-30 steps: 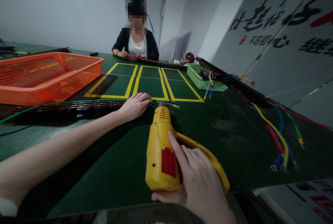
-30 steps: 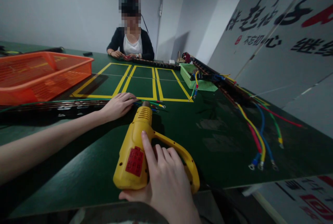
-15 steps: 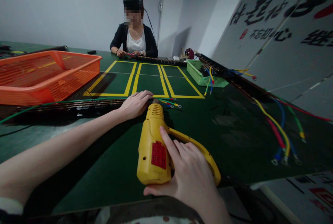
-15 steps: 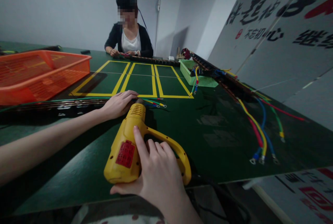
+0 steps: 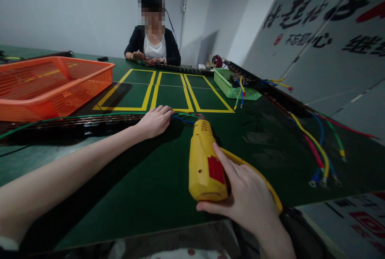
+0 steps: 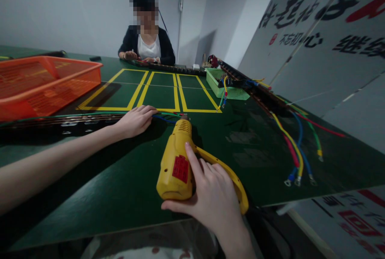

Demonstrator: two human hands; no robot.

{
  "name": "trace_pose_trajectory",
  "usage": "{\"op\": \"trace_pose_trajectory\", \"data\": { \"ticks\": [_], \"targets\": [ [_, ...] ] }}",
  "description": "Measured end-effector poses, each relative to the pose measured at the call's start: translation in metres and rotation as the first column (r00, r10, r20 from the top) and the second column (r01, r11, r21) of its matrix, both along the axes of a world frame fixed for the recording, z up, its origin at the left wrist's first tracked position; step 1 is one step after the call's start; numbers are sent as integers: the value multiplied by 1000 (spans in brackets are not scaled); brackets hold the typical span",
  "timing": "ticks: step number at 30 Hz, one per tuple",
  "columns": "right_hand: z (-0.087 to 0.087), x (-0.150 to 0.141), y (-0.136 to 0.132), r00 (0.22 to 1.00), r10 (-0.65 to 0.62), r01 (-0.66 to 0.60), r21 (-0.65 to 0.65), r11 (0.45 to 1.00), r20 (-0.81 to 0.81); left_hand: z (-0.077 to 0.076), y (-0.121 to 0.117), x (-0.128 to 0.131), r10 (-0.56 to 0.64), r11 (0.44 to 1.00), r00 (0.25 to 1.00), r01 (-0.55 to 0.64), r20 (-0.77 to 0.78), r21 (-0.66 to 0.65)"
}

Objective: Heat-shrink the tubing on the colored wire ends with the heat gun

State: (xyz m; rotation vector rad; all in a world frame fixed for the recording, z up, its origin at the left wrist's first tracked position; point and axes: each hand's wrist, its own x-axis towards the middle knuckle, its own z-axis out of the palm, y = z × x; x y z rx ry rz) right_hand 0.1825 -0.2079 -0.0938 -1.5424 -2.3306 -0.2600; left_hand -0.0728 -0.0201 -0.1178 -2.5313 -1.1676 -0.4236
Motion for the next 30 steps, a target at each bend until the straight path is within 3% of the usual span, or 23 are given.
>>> {"op": "trace_pose_trajectory", "data": {
  "ticks": [6,11,18,30],
  "targets": [
    [-2,6,0,998,-19,12,114,993,66,0,-5,5,76,997,997,-76,-9,32],
    [-7,-6,-2,997,-36,25,174,984,61,-1,-6,5,71,997,997,-71,-7,34],
    [-16,-37,1,1000,12,-9,143,990,-21,-4,-4,4,60,996,997,-63,44,66],
    [-9,-71,3,996,77,-76,10,997,-55,3,-9,4,65,998,998,-66,6,8]
  ]
}}
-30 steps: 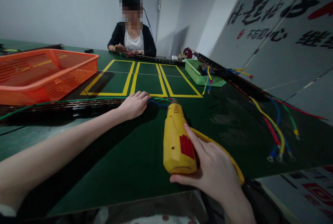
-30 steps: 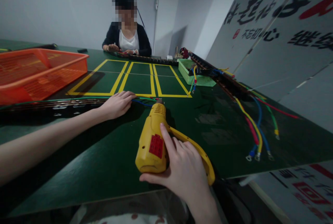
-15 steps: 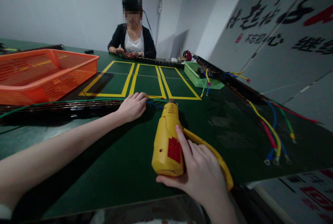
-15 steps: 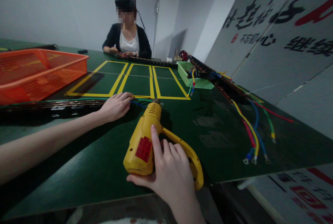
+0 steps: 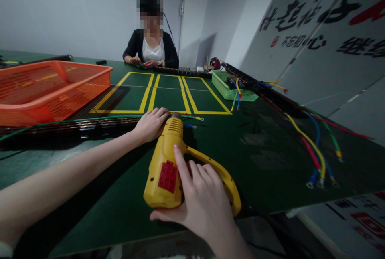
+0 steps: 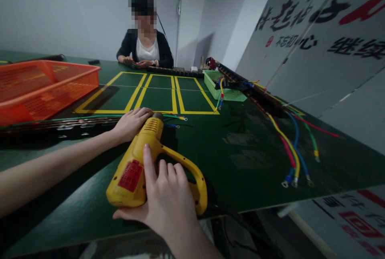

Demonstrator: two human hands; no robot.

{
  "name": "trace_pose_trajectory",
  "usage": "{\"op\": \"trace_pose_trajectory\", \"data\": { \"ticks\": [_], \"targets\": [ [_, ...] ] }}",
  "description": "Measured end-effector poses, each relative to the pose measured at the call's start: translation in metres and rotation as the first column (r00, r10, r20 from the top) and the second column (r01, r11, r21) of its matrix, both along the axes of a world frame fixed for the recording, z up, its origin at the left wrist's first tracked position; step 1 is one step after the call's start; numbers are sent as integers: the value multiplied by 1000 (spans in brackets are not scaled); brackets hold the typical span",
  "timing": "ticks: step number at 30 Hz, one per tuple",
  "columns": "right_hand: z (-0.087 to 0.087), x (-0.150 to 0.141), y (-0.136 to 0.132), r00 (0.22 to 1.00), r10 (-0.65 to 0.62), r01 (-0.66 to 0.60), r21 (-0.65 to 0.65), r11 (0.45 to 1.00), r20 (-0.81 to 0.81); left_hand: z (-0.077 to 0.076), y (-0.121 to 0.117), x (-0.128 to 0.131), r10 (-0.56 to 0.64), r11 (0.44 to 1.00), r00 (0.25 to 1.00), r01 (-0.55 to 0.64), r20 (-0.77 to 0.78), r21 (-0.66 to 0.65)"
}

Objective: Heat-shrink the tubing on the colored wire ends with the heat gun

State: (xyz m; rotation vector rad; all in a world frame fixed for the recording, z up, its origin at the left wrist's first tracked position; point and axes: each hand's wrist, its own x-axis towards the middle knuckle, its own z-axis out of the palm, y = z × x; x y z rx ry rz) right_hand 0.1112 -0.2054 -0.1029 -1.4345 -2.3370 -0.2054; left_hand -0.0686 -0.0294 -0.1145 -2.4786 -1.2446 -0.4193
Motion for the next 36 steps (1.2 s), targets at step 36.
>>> {"op": "trace_pose_trajectory", "data": {
  "ticks": [36],
  "targets": [
    [-4,57,-9,978,-200,194,107,975,56,-1,-4,5,31,996,997,-25,-66,81]
  ]
}}
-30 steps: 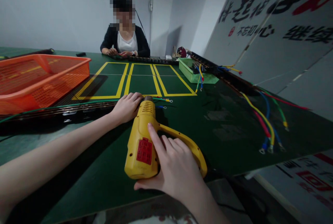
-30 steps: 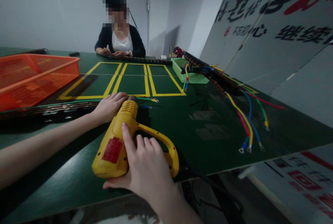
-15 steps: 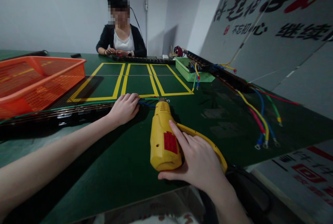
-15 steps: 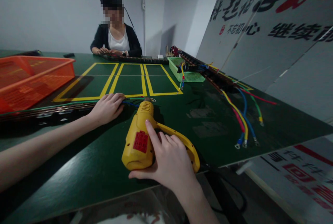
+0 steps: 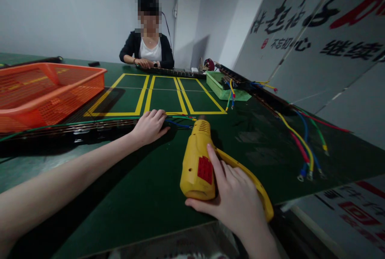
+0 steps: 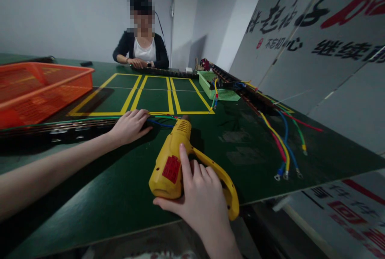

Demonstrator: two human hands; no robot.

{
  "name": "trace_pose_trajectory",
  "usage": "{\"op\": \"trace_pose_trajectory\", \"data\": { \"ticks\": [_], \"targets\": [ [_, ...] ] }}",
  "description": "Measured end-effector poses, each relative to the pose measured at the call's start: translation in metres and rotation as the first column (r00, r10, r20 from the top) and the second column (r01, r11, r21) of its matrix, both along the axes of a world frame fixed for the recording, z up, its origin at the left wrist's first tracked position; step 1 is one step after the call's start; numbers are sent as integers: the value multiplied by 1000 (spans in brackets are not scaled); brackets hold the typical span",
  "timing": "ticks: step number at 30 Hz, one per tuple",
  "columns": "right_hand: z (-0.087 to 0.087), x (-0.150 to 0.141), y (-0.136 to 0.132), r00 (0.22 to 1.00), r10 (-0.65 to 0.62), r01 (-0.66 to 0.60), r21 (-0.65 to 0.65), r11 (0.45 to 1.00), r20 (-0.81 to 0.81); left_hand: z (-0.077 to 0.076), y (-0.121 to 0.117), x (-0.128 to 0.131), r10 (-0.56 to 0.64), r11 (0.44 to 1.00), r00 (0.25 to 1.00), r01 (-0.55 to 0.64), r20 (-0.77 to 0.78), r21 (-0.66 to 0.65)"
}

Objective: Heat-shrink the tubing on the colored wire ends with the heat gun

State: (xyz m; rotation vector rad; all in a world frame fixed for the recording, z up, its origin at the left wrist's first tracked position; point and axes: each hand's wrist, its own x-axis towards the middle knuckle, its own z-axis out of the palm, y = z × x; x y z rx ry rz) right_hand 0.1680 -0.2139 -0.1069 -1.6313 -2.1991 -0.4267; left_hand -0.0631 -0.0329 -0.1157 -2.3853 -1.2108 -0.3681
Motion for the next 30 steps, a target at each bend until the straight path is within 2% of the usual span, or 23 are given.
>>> {"op": "trace_pose_trajectory", "data": {
  "ticks": [7,11,15,22,30],
  "targets": [
    [-3,-30,3,998,59,-59,18,998,-25,-1,2,1,2,1000,1000,-2,20,-10],
    [2,-51,5,991,133,-133,-48,990,-11,2,0,2,-3,999,1000,5,26,-44],
    [5,-63,4,990,142,-143,-99,985,-23,6,-2,1,-15,997,1000,15,8,-77],
    [7,-53,5,984,169,-175,-114,978,-60,4,1,0,-13,997,1000,14,10,-71],
    [11,-16,9,993,108,-115,-141,983,-55,-1,5,-2,-27,998,998,30,49,-51]
  ]
}}
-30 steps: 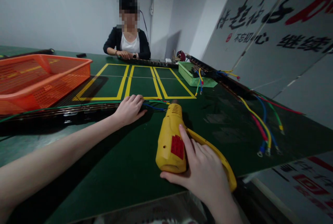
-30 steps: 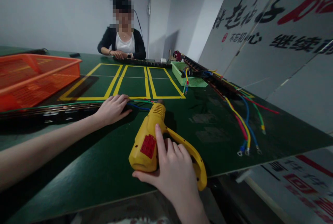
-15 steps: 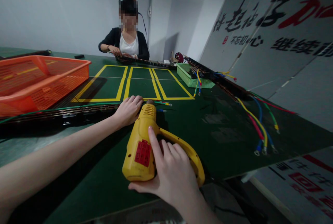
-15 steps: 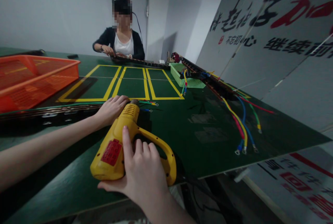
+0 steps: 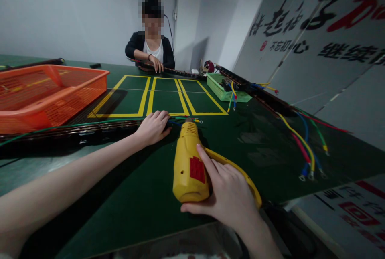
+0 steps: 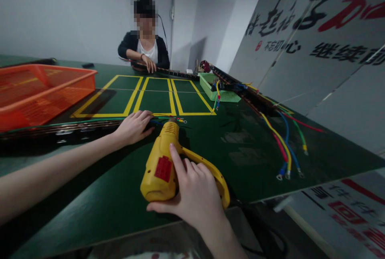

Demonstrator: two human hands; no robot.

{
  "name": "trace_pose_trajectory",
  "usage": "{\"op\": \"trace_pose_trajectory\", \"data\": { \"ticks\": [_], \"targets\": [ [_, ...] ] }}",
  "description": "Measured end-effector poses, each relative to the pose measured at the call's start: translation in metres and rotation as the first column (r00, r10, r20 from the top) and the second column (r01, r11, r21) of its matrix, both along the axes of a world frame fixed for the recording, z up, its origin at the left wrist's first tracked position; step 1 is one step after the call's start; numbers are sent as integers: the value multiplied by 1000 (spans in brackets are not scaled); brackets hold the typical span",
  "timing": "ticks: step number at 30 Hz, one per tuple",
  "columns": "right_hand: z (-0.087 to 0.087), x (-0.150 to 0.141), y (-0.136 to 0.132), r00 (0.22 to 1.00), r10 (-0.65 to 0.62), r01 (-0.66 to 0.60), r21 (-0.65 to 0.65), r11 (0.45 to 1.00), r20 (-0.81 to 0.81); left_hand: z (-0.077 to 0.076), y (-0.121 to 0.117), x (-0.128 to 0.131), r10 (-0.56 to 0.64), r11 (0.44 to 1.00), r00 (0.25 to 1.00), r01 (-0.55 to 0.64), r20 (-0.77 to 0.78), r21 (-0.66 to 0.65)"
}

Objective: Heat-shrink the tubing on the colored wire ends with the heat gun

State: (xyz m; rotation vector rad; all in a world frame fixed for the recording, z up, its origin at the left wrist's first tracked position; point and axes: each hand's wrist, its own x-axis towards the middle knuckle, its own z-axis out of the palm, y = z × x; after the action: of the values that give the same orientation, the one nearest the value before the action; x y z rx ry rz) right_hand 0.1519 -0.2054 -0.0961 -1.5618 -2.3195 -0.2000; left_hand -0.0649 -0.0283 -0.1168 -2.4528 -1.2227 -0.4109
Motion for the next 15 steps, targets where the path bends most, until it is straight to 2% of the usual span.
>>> {"op": "trace_pose_trajectory", "data": {
  "ticks": [7,15],
  "targets": [
    [0,29,-5,995,-81,77,67,995,53,-3,2,-2,-23,1000,1000,23,18,18],
    [-10,17,-9,992,-106,93,180,979,62,-3,2,-2,-26,999,999,26,21,26]
  ]
}}
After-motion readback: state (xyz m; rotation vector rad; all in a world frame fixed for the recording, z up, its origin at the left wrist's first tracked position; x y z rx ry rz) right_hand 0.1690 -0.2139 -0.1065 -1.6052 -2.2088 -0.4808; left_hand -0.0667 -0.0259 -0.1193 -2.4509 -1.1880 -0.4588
